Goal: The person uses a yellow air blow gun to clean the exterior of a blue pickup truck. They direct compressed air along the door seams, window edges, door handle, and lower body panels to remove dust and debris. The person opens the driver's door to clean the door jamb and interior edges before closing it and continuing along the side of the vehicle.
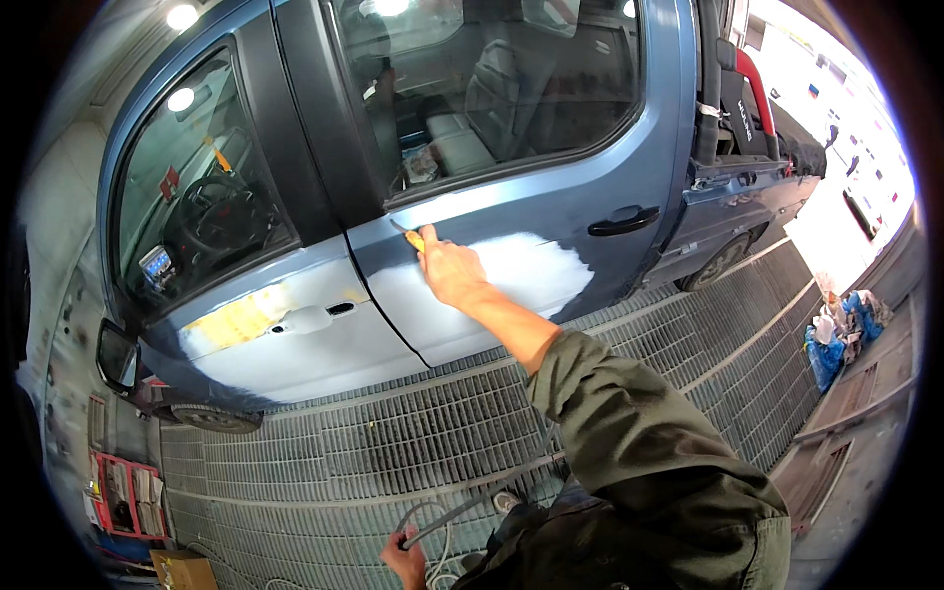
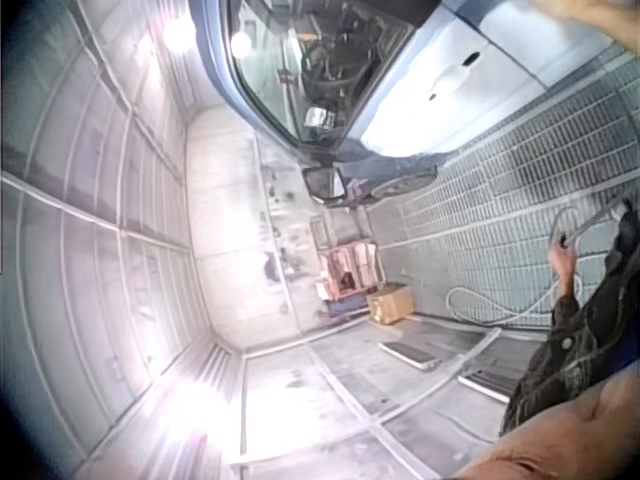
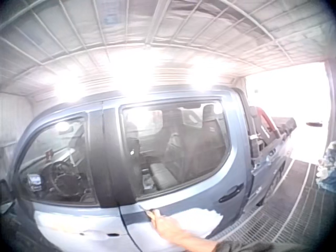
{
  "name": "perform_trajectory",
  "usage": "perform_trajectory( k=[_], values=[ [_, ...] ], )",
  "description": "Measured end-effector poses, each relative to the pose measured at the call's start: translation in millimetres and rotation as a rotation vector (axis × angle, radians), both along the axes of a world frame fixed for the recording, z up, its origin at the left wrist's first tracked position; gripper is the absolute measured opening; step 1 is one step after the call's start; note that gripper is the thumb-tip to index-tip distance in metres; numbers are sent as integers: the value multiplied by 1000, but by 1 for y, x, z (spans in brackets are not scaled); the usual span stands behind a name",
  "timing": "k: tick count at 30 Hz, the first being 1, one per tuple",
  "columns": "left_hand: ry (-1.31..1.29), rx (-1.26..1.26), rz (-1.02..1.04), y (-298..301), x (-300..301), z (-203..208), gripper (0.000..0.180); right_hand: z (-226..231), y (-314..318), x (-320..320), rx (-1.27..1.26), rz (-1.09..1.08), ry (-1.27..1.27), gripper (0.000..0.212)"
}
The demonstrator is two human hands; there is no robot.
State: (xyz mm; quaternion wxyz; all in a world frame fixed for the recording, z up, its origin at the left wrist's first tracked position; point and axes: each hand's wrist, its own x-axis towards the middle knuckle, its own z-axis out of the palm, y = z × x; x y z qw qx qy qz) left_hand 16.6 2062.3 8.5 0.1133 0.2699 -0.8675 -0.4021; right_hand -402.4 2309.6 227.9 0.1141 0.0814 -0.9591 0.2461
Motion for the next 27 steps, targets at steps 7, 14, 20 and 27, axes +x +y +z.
perform_trajectory(
  k=[7, 14, 20, 27],
  values=[
    [-68, -102, 24, -28, 10, -16, 33, -11, -57, 8, -45, 0, 27, 30],
    [-1, -88, 319, -70, 10, -83, 37, -18, -22, 19, -315, -79, -111, 37],
    [264, 129, 729, -118, -10, -112, 20, -6, 9, 5, -427, 135, -106, 44],
    [227, 6, 553, -141, -33, -103, 27, 16, -22, -8, -317, 153, 180, 39]
  ],
)
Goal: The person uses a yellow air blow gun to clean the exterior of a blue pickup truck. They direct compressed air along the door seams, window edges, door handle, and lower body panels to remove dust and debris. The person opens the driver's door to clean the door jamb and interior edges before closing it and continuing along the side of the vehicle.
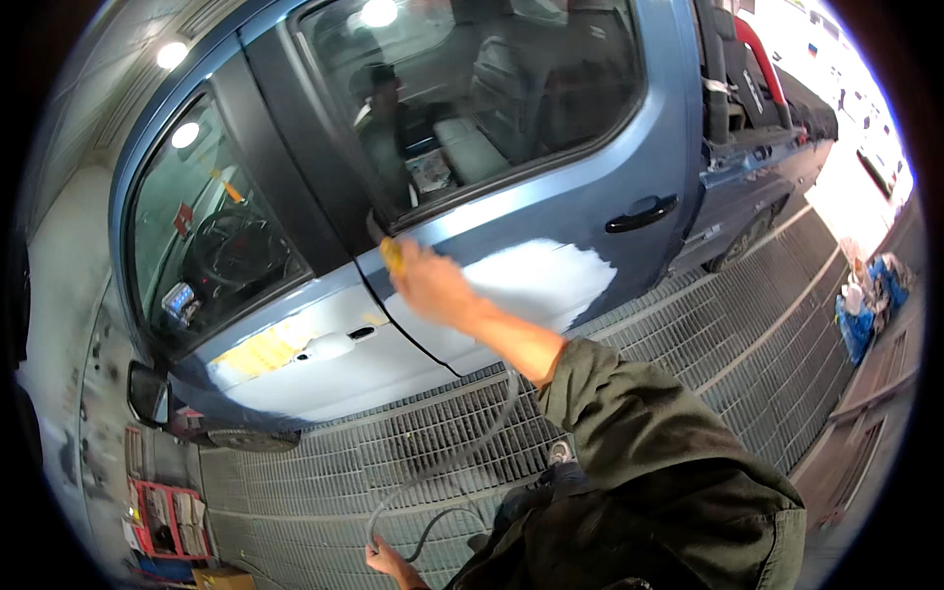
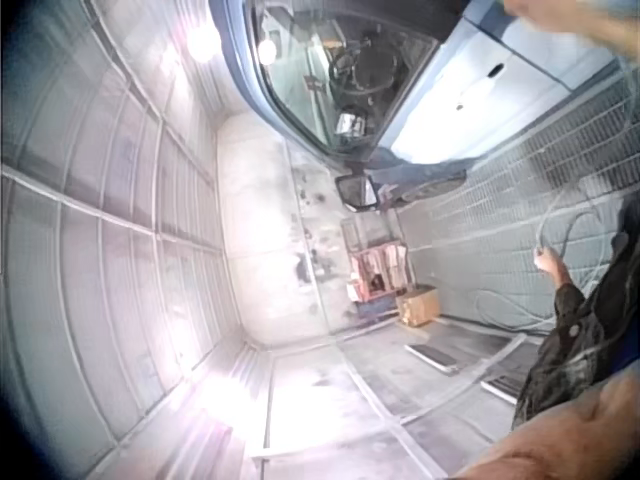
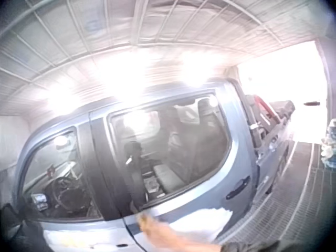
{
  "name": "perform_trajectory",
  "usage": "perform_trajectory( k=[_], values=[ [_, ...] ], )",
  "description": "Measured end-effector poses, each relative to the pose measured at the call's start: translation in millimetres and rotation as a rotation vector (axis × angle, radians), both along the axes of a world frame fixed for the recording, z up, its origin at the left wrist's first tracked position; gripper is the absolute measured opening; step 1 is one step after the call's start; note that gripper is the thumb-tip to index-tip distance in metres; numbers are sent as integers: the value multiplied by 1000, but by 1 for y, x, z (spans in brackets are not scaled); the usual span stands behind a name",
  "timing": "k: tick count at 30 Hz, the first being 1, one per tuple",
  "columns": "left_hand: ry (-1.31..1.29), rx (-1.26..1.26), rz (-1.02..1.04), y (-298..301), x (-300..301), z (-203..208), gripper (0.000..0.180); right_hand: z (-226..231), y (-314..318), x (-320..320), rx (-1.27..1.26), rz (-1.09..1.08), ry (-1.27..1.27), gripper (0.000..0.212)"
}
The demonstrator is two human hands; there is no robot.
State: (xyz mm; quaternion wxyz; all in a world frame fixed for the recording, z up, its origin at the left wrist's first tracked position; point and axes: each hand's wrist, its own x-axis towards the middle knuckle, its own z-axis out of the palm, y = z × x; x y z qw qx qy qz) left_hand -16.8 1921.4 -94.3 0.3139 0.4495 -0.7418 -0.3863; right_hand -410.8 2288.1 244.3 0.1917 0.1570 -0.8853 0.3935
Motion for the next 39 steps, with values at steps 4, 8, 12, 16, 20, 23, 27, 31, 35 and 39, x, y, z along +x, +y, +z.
perform_trajectory(
  k=[4, 8, 12, 16, 20, 23, 27, 31, 35, 39],
  values=[
    [-130, 0, 16, 11, -33, -16, 30, -50, 3, 25, 34, 189, -250, 41],
    [67, 57, -137, -6, -42, -1, 29, -57, 21, 60, -140, -266, -275, 47],
    [45, 115, -152, 9, -93, 32, 32, -71, 40, 69, -69, -59, -331, 46],
    [-134, 133, -243, -51, -121, 44, 36, -70, 24, 59, -263, -356, -252, 46],
    [-166, 138, -264, -69, -143, 54, 35, -74, 8, 67, -270, -189, -326, 47],
    [-130, 94, -353, -81, -151, 51, 30, -76, 1, 77, -207, -231, -399, 46],
    [-48, 192, -259, -111, -155, 32, 26, -82, -14, 78, -415, -505, -509, 44],
    [-163, 143, -451, -109, -161, 42, 22, -104, -36, 87, -193, -143, -491, 44],
    [-63, 234, -569, -110, -163, 41, 19, -115, -65, 84, -107, -232, -286, 47],
    [-20, 158, -575, -114, -158, 38, 22, -107, -67, 82, -88, -185, -484, 46]
  ],
)
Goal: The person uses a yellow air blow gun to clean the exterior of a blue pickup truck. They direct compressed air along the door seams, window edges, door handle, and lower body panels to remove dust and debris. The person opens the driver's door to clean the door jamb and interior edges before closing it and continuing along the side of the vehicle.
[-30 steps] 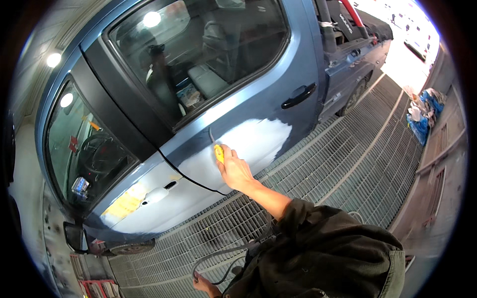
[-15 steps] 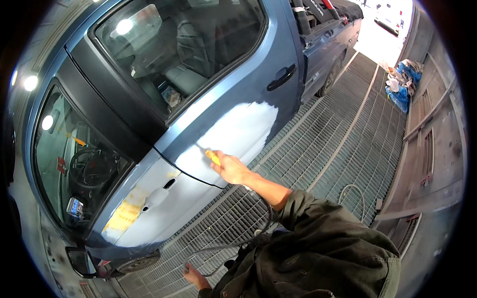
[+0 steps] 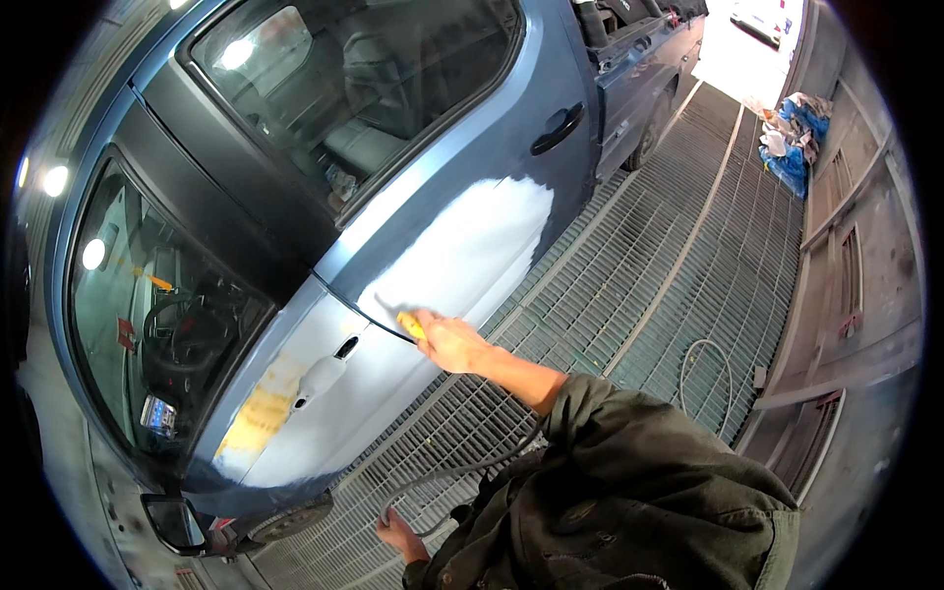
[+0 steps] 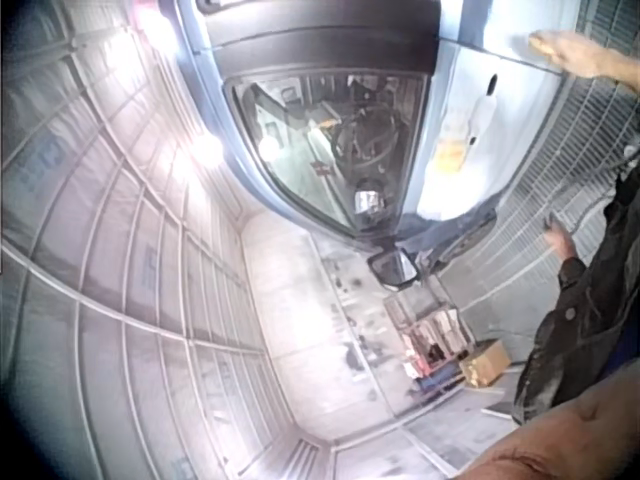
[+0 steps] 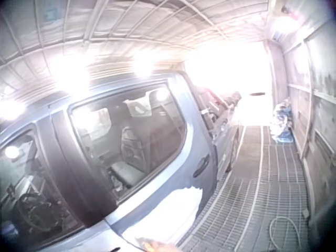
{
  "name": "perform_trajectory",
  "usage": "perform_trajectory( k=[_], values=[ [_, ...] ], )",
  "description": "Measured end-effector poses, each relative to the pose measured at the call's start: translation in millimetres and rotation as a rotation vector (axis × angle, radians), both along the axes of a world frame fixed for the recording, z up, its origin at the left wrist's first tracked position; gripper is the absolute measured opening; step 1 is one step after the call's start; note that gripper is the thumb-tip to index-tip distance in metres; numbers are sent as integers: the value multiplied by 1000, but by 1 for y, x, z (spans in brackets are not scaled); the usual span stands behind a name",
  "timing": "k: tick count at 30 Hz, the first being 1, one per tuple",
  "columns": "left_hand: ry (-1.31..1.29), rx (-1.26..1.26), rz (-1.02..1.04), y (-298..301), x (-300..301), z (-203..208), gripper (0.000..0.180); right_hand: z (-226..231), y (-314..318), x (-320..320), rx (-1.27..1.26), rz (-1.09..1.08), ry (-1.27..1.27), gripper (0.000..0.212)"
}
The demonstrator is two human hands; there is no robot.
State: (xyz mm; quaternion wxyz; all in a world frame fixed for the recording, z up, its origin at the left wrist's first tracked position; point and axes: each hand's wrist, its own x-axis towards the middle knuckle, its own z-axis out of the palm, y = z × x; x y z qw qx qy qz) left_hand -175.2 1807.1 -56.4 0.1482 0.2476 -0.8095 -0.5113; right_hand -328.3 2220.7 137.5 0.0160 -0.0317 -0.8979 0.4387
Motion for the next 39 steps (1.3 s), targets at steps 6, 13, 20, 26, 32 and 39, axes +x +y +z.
perform_trajectory(
  k=[6, 13, 20, 26, 32, 39],
  values=[
    [-23, -72, 86, 1, -2, -12, 28, -8, 36, -4, -131, -334, 76, 44],
    [-218, -21, -88, 41, -20, 22, 27, 14, 87, -8, -271, -471, -7, 46],
    [-50, -51, 11, 83, -30, 25, 26, 21, 122, -29, -164, -522, 185, 46],
    [-137, 0, -61, 69, -44, -34, 38, 54, 73, -45, -124, 126, 236, 43],
    [-39, -3, -265, 136, -51, 13, 50, 78, 106, -52, -62, -99, 252, 32],
    [-123, -240, -116, 145, -57, -44, 49, 83, 192, -66, 24, -283, 236, 32]
  ],
)
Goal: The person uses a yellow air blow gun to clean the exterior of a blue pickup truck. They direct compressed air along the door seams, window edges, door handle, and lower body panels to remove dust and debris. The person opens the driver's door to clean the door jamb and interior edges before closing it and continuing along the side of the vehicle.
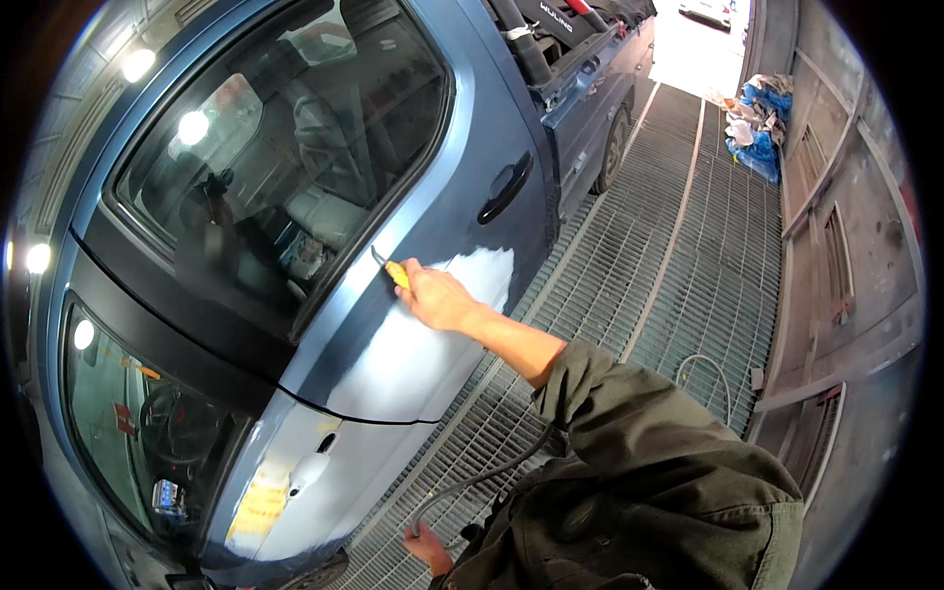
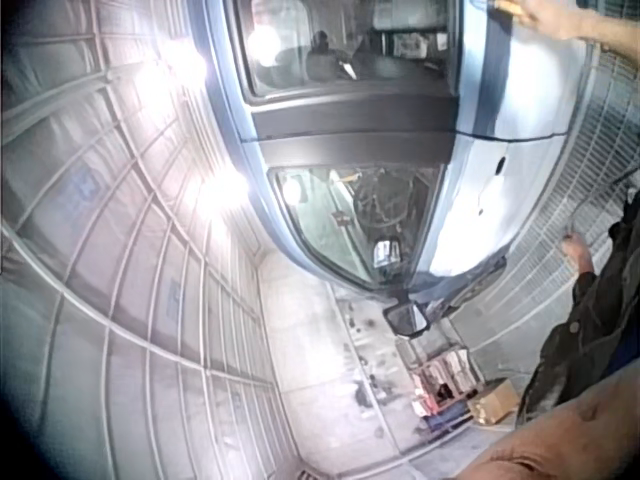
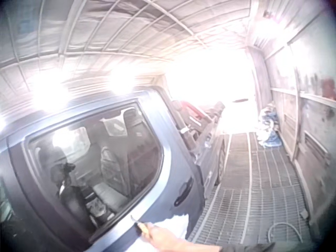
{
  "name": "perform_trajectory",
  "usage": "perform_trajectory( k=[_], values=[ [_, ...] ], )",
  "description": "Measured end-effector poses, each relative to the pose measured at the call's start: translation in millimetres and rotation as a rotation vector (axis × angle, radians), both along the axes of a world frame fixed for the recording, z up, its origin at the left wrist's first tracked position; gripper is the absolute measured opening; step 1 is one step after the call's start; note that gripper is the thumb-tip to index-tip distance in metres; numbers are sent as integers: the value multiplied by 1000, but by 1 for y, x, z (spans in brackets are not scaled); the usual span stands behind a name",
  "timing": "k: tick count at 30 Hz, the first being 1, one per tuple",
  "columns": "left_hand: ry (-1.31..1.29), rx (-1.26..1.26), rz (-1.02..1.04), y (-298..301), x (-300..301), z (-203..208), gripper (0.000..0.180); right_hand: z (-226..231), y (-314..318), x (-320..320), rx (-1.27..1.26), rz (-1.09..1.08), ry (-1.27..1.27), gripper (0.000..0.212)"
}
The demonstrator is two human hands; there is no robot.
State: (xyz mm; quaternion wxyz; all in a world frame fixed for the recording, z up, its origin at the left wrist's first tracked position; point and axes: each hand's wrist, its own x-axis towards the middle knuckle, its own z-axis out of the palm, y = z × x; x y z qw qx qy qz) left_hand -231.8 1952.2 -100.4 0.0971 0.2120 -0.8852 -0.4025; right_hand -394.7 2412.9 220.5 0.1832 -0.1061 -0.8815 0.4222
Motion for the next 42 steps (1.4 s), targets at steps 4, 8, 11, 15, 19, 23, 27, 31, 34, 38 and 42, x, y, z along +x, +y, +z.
perform_trajectory(
  k=[4, 8, 11, 15, 19, 23, 27, 31, 34, 38, 42],
  values=[
    [-43, 43, -80, 38, -15, 9, 47, -4, 55, -5, 46, -88, -18, 33],
    [-14, 28, -131, 94, -24, 50, 40, -3, 110, -6, 75, -188, -41, 33],
    [-152, -40, -190, 111, -32, 50, 37, -4, 147, -9, 92, -223, -1, 33],
    [-38, 140, -301, 118, -40, 28, 25, 2, 193, -19, 127, -263, 65, 32],
    [-207, 88, -257, 180, -42, 56, 22, 10, 243, -23, 172, -322, 117, 35],
    [-416, 52, -397, 199, -55, 60, 36, 34, 281, -35, 213, -364, 176, 39],
    [-396, 135, -366, 192, -65, 25, 36, 66, 299, -57, 205, -367, 232, 39],
    [-387, -1, -370, 228, -57, 74, 34, 99, 309, -79, 227, -347, 330, 39],
    [-259, 14, -275, 274, -43, 134, 32, 130, 317, -107, 236, -301, 390, 37],
    [-224, 42, -285, 303, -48, 168, 29, 195, 323, -123, 270, -326, 477, 37],
    [-217, -53, -292, 291, -52, 151, 29, 242, 313, -142, 215, -266, 575, 39]
  ],
)
